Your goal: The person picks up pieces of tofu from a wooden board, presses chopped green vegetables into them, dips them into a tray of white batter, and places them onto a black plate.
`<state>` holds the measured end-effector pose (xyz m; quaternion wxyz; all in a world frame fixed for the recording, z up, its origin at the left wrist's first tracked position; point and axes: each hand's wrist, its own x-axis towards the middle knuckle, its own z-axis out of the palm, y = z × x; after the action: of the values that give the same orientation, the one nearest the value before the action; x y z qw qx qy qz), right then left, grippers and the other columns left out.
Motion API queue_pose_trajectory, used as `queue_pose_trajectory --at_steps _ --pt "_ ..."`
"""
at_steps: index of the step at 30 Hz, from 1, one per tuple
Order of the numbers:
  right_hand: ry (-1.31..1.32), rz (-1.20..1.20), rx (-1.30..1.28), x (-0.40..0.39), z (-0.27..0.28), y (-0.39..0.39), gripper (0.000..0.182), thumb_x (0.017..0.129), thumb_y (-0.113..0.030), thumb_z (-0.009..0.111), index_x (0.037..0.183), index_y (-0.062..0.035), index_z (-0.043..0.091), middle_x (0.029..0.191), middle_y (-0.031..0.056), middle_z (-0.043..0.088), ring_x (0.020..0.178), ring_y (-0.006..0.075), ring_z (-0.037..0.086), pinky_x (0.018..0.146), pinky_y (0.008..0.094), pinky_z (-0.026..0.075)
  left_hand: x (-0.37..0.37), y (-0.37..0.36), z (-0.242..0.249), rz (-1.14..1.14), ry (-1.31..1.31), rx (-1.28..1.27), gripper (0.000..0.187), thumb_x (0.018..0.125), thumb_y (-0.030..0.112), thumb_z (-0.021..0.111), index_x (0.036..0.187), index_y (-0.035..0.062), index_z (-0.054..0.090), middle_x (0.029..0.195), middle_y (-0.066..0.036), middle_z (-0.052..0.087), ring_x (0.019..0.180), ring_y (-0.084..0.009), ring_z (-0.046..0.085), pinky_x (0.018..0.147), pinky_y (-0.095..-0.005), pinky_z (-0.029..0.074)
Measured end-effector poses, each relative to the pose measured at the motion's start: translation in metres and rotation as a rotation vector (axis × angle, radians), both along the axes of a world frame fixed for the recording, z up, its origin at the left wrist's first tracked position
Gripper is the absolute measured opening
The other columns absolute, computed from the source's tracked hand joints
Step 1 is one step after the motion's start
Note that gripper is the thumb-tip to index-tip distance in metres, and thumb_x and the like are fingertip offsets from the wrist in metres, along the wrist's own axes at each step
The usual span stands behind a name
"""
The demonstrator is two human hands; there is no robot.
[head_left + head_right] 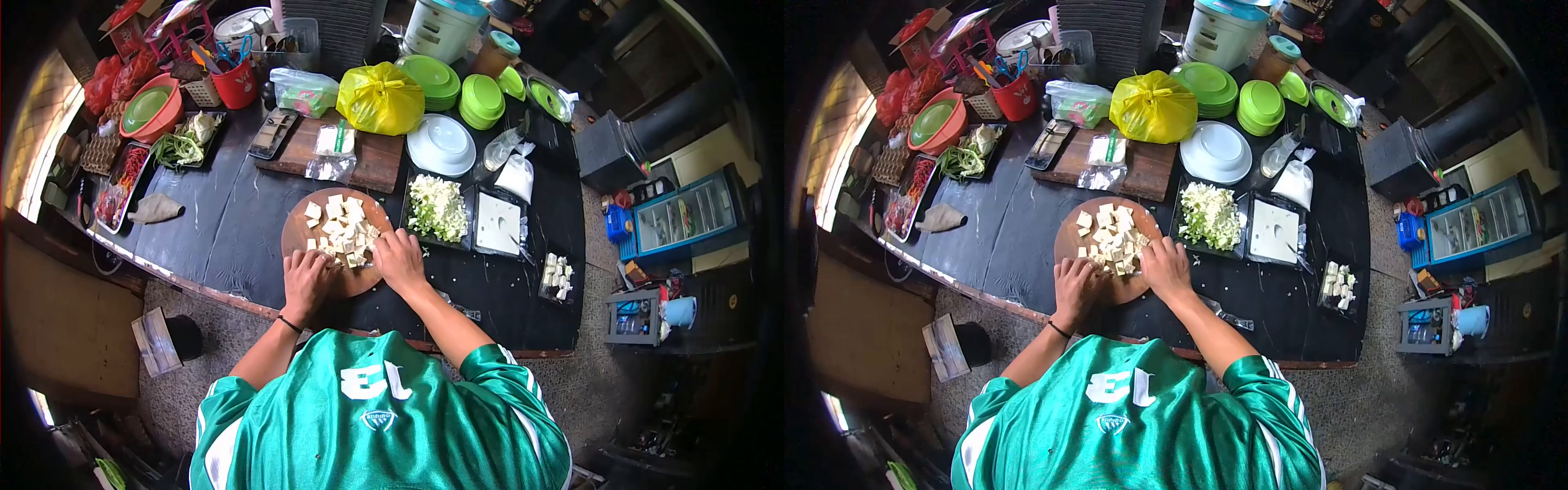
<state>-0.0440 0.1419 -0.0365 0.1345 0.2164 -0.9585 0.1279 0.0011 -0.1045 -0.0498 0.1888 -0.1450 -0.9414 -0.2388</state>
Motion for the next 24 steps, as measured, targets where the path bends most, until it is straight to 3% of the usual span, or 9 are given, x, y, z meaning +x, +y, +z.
queue_pose_trajectory --at_steps 7,9,11,13,14,15,17,18,24 --pt "-0.033 0.007 -0.114 0.000 0.016 0.002 0.015 0.089 -0.020 0.078 0.099 -0.0103 0.075 0.107 0.0030 0.066 0.104 0.0262 0.059 0.088 0.0427 0.047 0.004 -0.003 0.005 -0.040 0.003 0.075 0.022 0.088 0.023 0.082 0.107 0.0166 0.075 0.107 -0.002 0.071 0.103 -0.0242 0.061 0.089 -0.0399 0.043" --pt "-0.028 -0.025 -0.177 -0.003 0.025 -0.001 0.014 0.088 -0.020 0.079 0.098 -0.0105 0.075 0.107 0.0030 0.066 0.105 0.0270 0.059 0.091 0.0430 0.047 0.001 0.002 0.012 0.026 0.030 0.219 0.026 0.085 0.017 0.084 0.109 0.0143 0.075 0.106 -0.002 0.071 0.101 -0.0256 0.061 0.088 -0.0406 0.045" --pt "-0.084 -0.058 -0.477 -0.008 0.034 -0.004 0.014 0.088 -0.018 0.079 0.098 -0.0084 0.075 0.112 0.0035 0.068 0.108 0.0288 0.060 0.096 0.0440 0.048 -0.005 0.005 0.022 0.014 0.042 0.326 0.029 0.083 0.010 0.085 0.110 0.0106 0.074 0.104 -0.004 0.071 0.098 -0.0286 0.062 0.085 -0.0415 0.047" --pt "-0.206 -0.051 -0.451 -0.010 0.033 0.000 0.017 0.087 -0.016 0.081 0.099 -0.0070 0.075 0.115 0.0054 0.069 0.111 0.0302 0.061 0.100 0.0428 0.048 -0.005 0.009 0.026 0.054 -0.099 0.532 0.029 0.085 0.007 0.083 0.113 0.0074 0.074 0.101 -0.007 0.070 0.093 -0.0283 0.061 0.081 -0.0401 0.049" --pt "-0.279 -0.047 -0.523 -0.010 0.029 0.000 0.018 0.087 -0.016 0.082 0.099 -0.0047 0.074 0.115 0.0079 0.069 0.111 0.0304 0.063 0.100 0.0417 0.050 -0.005 0.012 0.024 0.125 -0.234 0.634 0.030 0.091 0.007 0.081 0.120 0.0032 0.074 0.099 -0.006 0.072 0.082 -0.0186 0.060 0.074 -0.0327 0.050" --pt "-0.345 -0.032 -0.591 -0.014 0.032 -0.001 0.019 0.087 -0.016 0.083 0.098 -0.0024 0.074 0.115 0.0103 0.069 0.110 0.0307 0.065 0.100 0.0406 0.051 -0.009 0.016 0.027 0.125 -0.225 0.635 0.030 0.091 0.007 0.081 0.120 0.0032 0.074 0.099 -0.006 0.072 0.082 -0.0186 0.060 0.074 -0.0327 0.050" --pt "-0.347 -0.033 -0.602 -0.013 0.036 -0.004 0.021 0.088 -0.017 0.084 0.098 -0.0014 0.074 0.116 0.0109 0.069 0.114 0.0296 0.065 0.102 0.0398 0.050 -0.013 0.022 0.034 0.048 -0.554 1.048 0.034 0.098 0.012 0.079 0.129 0.0001 0.073 0.099 -0.003 0.075 0.075 -0.0077 0.056 0.069 -0.0250 0.048" --pt "-0.330 -0.013 -0.628 -0.012 0.036 -0.006 0.020 0.089 -0.019 0.083 0.099 -0.0039 0.076 0.117 0.0100 0.069 0.113 0.0303 0.063 0.102 0.0407 0.049 -0.015 0.025 0.039 -0.016 -0.558 1.125 0.034 0.101 0.015 0.077 0.130 -0.0018 0.073 0.104 -0.002 0.078 0.077 -0.0033 0.058 0.069 -0.0217 0.048" --pt "-0.274 0.020 -0.697 0.004 0.050 -0.010 0.018 0.092 -0.022 0.079 0.102 -0.0057 0.079 0.115 0.0096 0.069 0.112 0.0314 0.062 0.102 0.0420 0.049 -0.021 0.043 0.038 -0.080 -0.648 1.182 0.027 0.100 0.011 0.077 0.123 -0.0045 0.076 0.103 -0.003 0.077 0.089 -0.0069 0.067 0.079 -0.0238 0.054"
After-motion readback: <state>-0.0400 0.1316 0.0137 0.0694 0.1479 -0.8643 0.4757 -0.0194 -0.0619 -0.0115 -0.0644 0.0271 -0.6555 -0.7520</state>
